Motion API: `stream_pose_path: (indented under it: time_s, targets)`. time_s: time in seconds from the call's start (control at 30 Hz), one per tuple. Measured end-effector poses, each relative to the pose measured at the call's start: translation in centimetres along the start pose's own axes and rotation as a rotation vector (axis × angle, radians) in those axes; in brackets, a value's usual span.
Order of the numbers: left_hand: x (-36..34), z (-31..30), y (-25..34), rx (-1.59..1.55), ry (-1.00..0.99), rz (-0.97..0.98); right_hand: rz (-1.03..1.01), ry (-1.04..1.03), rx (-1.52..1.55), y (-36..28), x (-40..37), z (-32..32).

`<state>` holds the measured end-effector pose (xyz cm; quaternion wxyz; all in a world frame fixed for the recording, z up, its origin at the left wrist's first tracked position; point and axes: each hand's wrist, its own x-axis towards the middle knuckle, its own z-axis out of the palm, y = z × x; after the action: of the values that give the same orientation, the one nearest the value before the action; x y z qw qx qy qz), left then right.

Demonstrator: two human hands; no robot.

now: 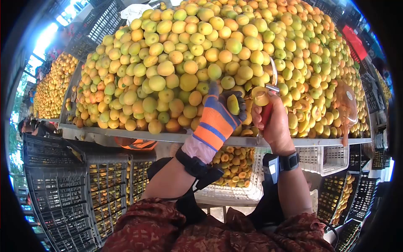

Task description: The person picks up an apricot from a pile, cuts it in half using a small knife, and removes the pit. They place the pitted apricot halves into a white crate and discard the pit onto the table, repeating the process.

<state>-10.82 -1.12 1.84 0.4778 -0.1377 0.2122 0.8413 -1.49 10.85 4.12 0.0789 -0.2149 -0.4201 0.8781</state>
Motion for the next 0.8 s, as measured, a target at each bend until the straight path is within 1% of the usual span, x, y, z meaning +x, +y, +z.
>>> stream_pose_path:
  time_s: [0.07,0.17,0.2,0.27,0.3,0.37,0.43,0.5,0.53,0.57,0.6,0.63,0.7,0.73,0.77,0.8]
  targets:
    - [0.1,-0.1,-0.1,-0.021,-0.003,0.001,-0.04,-0.014,-0.006,-0.1,0.1,0.2]
    - [0.5,0.0,0.4,-0.134,-0.134,-0.074,-0.073,-0.025,0.078,-0.1,0.0,0.0]
    - [0.4,0.0,0.2,-0.134,-0.133,-0.072,-0.071,-0.026,0.078,-0.1,-0.1,-0.1]
    - [0.0,0.6,-0.4,-0.263,-0.583,-0.123,-0.106,-0.036,0.079,-0.3,-0.2,-0.4]
    - [-0.4,0.9,-0.6,-0.264,-0.582,-0.121,-0.104,-0.037,0.079,-0.5,-0.2,-0.6]
    - [-1.3,2.3,-0.6,-0.134,-0.468,0.03,-0.118,-0.023,0.068,-1.0,0.1,-0.9]
    - [-1.6,2.2,-0.6,-0.098,-0.49,0.026,-0.111,0.001,0.065,-1.5,0.0,-1.2]
    - [-2.1,1.4,-0.4,-0.06,-0.514,0.023,-0.116,0.076,0.064,-1.8,0.0,-1.4]
    - [-2.5,0.9,-0.1,0.679,-0.622,0.267,-0.11,0.075,0.098,-1.9,-0.1,-1.7]
    - [-2.6,0.8,-0.1,1.425,-0.679,0.514,-0.117,0.077,0.096,-2.0,-0.1,-1.9]
    - [-2.1,1.2,-0.8,0.631,-1.051,-0.078,-0.157,0.078,0.031,-2.0,-0.1,-2.0]
    - [-2.0,1.2,-0.7,0.634,-1.059,-0.078,-0.198,0.079,-0.033,-2.1,-0.2,-2.1]
    - [-1.9,-0.3,-0.5,1.157,-0.535,0.243,-0.238,0.079,-0.082,-1.8,-0.7,-1.3]
    - [-0.6,-1.6,-1.5,1.111,-0.384,0.469,-0.25,0.043,-0.088,-1.4,-0.9,-1.2]
    - [-0.9,-1.3,-2.3,1.11,-0.383,0.469,-0.26,0.007,-0.093,-0.8,-1.0,-0.8]
    - [-1.5,-1.1,-3.1,0.987,-0.379,0.437,-0.251,-0.033,-0.055,-0.2,-1.3,0.1]
